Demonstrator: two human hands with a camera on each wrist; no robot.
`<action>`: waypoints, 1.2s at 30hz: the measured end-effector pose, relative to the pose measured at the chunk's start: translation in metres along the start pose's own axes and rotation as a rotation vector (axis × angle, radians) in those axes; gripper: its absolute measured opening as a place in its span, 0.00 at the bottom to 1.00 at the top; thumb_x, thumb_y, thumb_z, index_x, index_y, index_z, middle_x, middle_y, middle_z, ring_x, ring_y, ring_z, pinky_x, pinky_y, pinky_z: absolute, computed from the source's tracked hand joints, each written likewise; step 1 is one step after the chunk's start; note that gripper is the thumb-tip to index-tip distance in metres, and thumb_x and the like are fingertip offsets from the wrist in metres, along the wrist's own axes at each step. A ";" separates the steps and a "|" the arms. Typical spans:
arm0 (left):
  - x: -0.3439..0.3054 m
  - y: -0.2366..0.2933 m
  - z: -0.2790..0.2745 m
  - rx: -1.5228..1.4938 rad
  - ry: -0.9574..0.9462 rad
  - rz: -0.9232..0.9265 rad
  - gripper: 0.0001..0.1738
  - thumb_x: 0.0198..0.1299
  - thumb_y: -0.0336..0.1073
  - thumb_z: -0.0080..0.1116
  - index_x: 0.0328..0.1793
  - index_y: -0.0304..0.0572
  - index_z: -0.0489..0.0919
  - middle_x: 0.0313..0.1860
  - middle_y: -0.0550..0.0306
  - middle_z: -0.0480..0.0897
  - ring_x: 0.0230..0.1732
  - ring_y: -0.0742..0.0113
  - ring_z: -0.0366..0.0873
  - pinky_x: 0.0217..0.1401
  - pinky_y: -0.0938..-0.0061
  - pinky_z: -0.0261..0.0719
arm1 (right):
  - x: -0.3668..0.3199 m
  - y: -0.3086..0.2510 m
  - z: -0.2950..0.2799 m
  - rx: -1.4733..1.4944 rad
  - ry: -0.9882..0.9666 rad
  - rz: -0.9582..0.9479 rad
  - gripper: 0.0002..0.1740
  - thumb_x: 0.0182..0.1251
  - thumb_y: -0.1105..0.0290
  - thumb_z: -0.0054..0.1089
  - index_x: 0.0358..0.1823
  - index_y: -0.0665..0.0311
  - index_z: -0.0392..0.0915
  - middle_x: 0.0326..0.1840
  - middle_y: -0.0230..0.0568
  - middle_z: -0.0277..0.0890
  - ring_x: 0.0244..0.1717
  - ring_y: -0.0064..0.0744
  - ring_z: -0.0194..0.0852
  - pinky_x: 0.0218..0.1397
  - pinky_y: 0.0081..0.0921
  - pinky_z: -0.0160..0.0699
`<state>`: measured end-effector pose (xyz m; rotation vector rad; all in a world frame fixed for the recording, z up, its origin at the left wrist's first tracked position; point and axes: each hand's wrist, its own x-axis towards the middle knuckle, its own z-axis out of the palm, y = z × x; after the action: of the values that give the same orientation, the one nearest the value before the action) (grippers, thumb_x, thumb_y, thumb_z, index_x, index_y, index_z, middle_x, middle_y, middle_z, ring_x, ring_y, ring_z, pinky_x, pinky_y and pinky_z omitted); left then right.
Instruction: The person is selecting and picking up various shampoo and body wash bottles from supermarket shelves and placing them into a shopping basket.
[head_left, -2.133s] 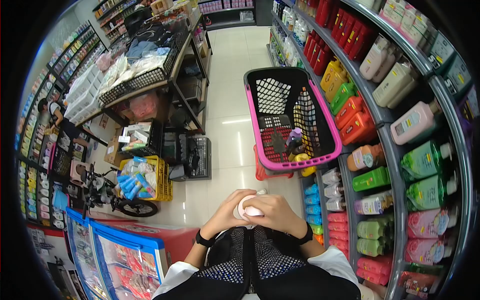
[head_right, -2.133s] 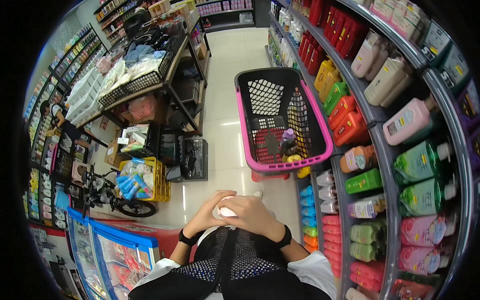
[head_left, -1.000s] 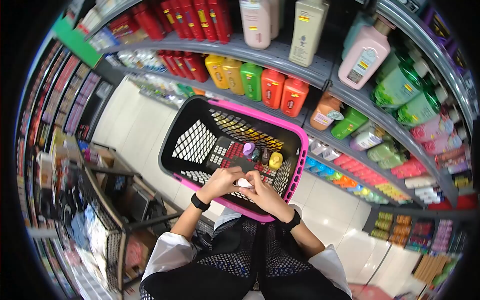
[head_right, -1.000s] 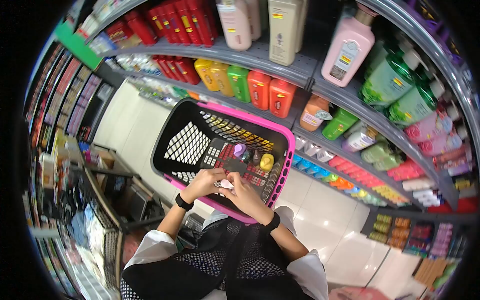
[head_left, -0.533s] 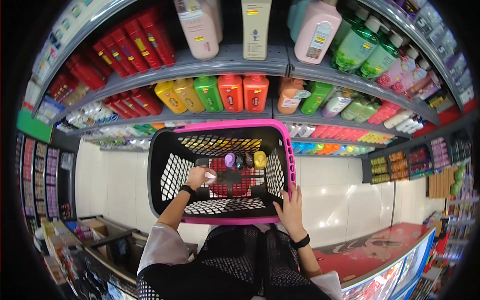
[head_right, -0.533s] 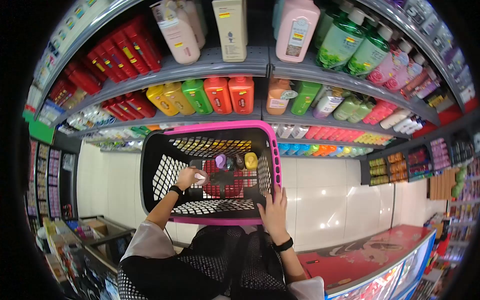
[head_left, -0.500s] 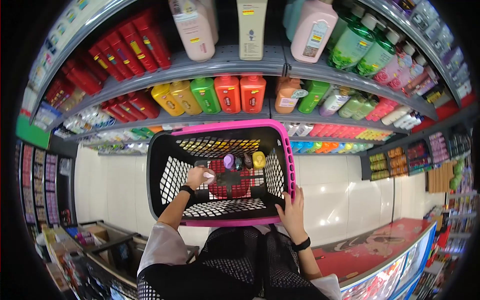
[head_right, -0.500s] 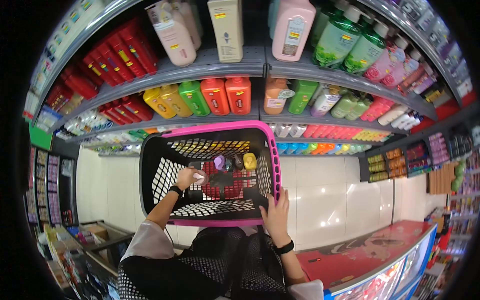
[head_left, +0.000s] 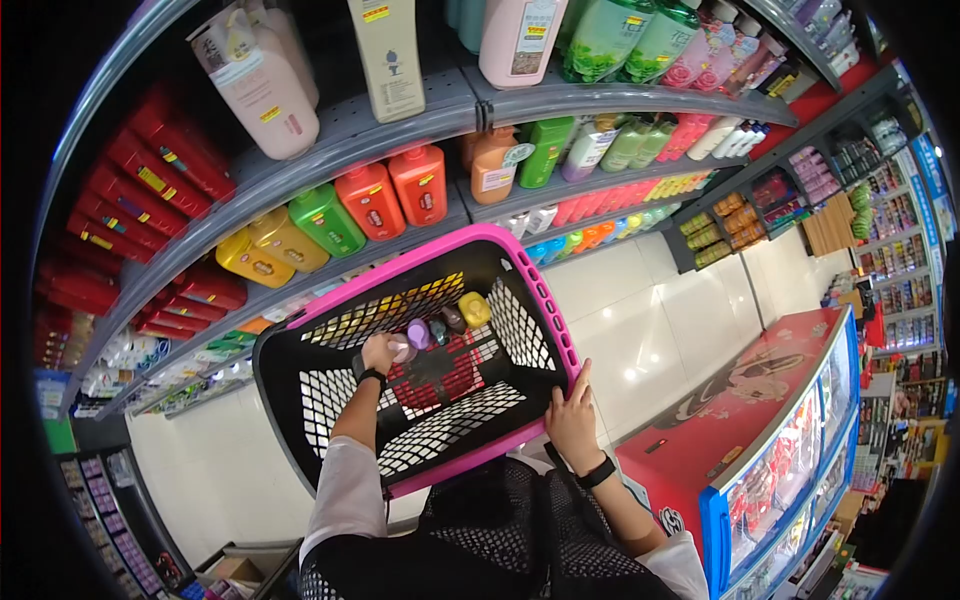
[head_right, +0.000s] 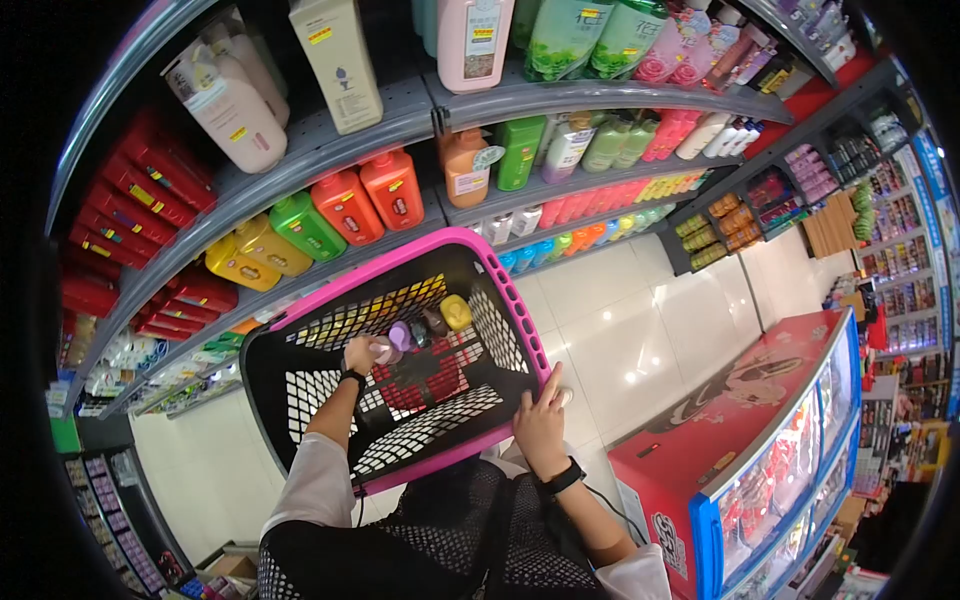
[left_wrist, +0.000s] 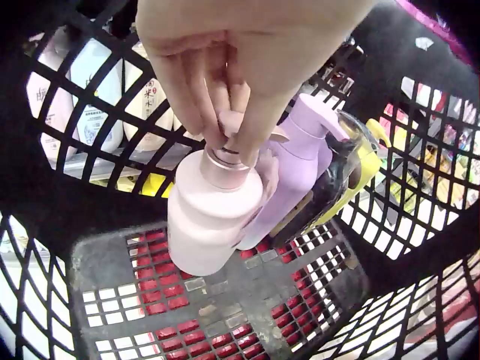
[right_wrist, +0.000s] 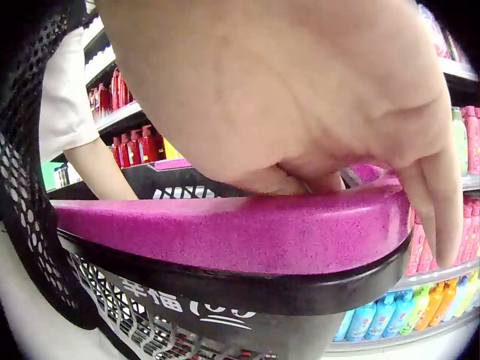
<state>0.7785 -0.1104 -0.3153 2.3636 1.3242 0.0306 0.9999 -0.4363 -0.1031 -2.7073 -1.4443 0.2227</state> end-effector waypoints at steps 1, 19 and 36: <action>0.000 -0.003 0.002 0.005 0.012 0.015 0.08 0.47 0.36 0.60 0.33 0.53 0.86 0.35 0.51 0.84 0.39 0.50 0.81 0.42 0.60 0.78 | 0.001 0.000 0.007 -0.010 0.007 0.011 0.16 0.57 0.68 0.57 0.45 0.70 0.72 0.70 0.83 0.34 0.55 0.71 0.66 0.53 0.41 0.76; 0.037 -0.015 0.038 -0.128 0.054 -0.125 0.18 0.37 0.41 0.71 0.38 0.49 0.83 0.34 0.46 0.84 0.41 0.48 0.82 0.46 0.59 0.80 | 0.026 -0.001 0.032 -0.390 -0.056 0.216 0.18 0.59 0.59 0.52 0.48 0.57 0.77 0.72 0.82 0.33 0.51 0.84 0.67 0.37 0.49 0.79; -0.011 0.200 -0.111 -0.288 0.223 0.016 0.29 0.54 0.37 0.61 0.63 0.42 0.68 0.49 0.47 0.80 0.50 0.48 0.78 0.51 0.59 0.75 | 0.018 0.052 -0.012 0.000 0.072 -0.041 0.29 0.55 0.43 0.60 0.43 0.61 0.73 0.67 0.83 0.47 0.29 0.54 0.81 0.29 0.37 0.81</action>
<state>0.9091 -0.1701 -0.1373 2.1718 1.2996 0.4699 1.0542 -0.4504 -0.0993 -2.6535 -1.4781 0.1217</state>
